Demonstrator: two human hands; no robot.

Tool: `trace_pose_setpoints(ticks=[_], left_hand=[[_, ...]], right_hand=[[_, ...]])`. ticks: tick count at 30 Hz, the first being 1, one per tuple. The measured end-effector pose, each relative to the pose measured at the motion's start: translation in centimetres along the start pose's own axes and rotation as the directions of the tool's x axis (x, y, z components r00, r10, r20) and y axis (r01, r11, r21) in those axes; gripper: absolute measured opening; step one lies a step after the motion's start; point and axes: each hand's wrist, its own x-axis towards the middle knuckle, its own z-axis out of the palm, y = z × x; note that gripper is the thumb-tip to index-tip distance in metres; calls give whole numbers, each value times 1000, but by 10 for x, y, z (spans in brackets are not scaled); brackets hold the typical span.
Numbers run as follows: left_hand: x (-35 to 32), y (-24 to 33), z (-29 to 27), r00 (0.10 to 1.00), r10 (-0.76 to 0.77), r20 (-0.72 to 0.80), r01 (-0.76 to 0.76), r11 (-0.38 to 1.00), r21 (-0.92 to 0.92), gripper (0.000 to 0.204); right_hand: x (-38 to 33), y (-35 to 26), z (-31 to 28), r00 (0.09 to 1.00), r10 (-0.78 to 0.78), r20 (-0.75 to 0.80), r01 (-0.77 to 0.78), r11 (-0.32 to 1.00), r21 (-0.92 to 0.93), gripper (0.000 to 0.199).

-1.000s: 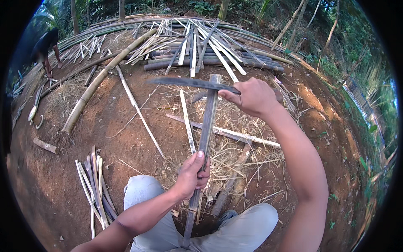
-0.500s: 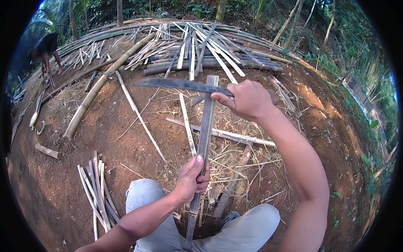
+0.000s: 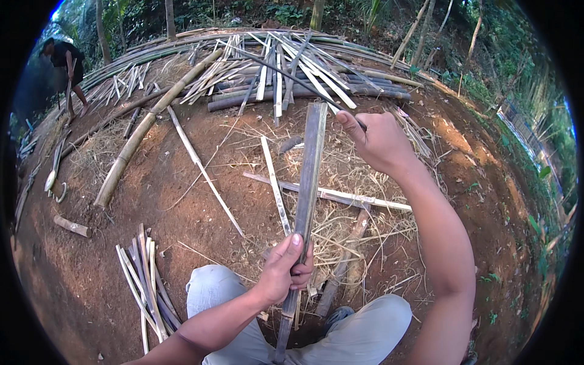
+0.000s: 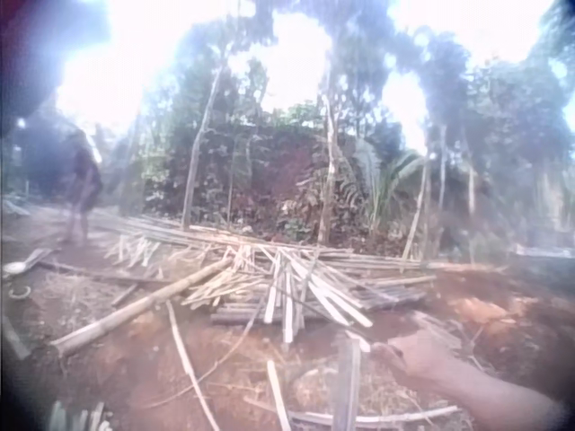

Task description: The person sits on the ground and uses a machete to split long bamboo poles into thin strips. They hold the bamboo vertically and strike it with the machete to separate the sections, occasionally inspecting the resulting strips.

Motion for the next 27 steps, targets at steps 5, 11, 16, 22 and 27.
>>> trace_pose_setpoints(ticks=[5, 11, 16, 22, 27], left_hand=[[11, 6, -12, 999, -33, -28, 32, 998, -47, 40], [18, 11, -13, 999, -53, -3, 52, 977, -205, 39], [25, 6, -19, 992, -68, -105, 60, 995, -78, 56], [25, 3, -23, 969, -70, -238, 78, 997, 26, 67], [21, -4, -22, 989, -31, -144, 34, 999, 13, 65]], right_hand=[[-27, 2, 12, 988, 142, -59, -128, 973, 192, 81], [-78, -31, 40, 961, -271, -51, 274, 959, 72, 64], [-105, -57, 57, 872, -489, -21, 488, 871, -60, 56], [-125, -81, 71, 918, -396, -9, 396, 918, 19, 63], [-119, -75, 73, 898, -435, -61, 431, 900, -69, 68]])
